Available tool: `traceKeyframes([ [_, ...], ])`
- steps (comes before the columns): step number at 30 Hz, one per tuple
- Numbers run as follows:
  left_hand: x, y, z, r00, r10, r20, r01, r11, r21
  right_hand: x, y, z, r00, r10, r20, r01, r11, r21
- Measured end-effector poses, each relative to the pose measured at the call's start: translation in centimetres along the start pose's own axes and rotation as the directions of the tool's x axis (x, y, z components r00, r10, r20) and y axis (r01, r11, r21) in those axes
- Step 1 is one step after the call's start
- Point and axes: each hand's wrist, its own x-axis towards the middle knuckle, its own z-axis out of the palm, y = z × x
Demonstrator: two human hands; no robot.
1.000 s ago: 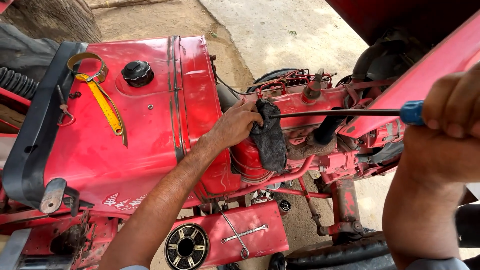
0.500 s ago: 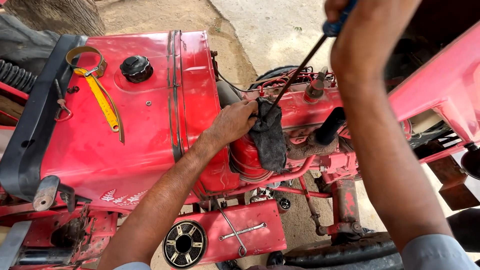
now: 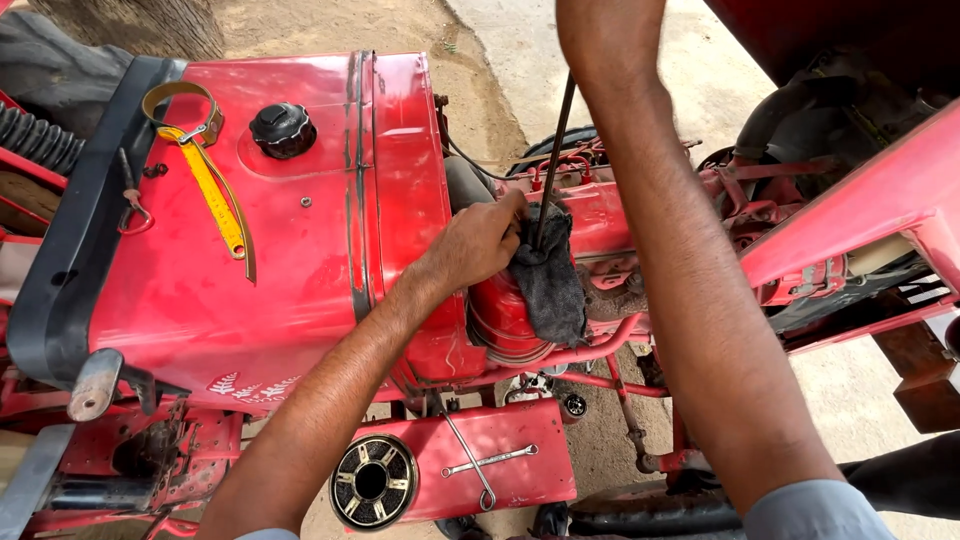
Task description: Cleaning and performing maintenance on a tractor engine and air filter component.
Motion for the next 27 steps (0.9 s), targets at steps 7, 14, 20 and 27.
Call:
traceKeyframes([
  [7, -0.3, -1.1, 1.2, 0.993, 0.097, -0.061, -0.091, 0.991, 0.100, -0.9, -1.5, 1.8, 0.997, -0.060, -0.045, 0.048, 0.975, -0.219],
  [14, -0.1, -0.6, 1.0, 0.997, 0.076, -0.001, -0.074, 0.978, 0.196, -2.4, -3.3, -0.1, 0.990, -0.119, -0.068, 0.077, 0.893, -0.444],
  [20, -0.1, -0.5, 0.7, 0.998, 0.061, -0.032, -0.053, 0.980, 0.192, -6.6, -1.2, 3.3, 0.999, 0.002, -0.033, -0.014, 0.929, -0.369],
  [27, 0.1, -0.1, 0.6, 0.999, 0.046, -0.029, -0.042, 0.992, 0.122, -9.0, -1.4, 3.1, 0.999, 0.013, -0.047, -0.030, 0.925, -0.379],
])
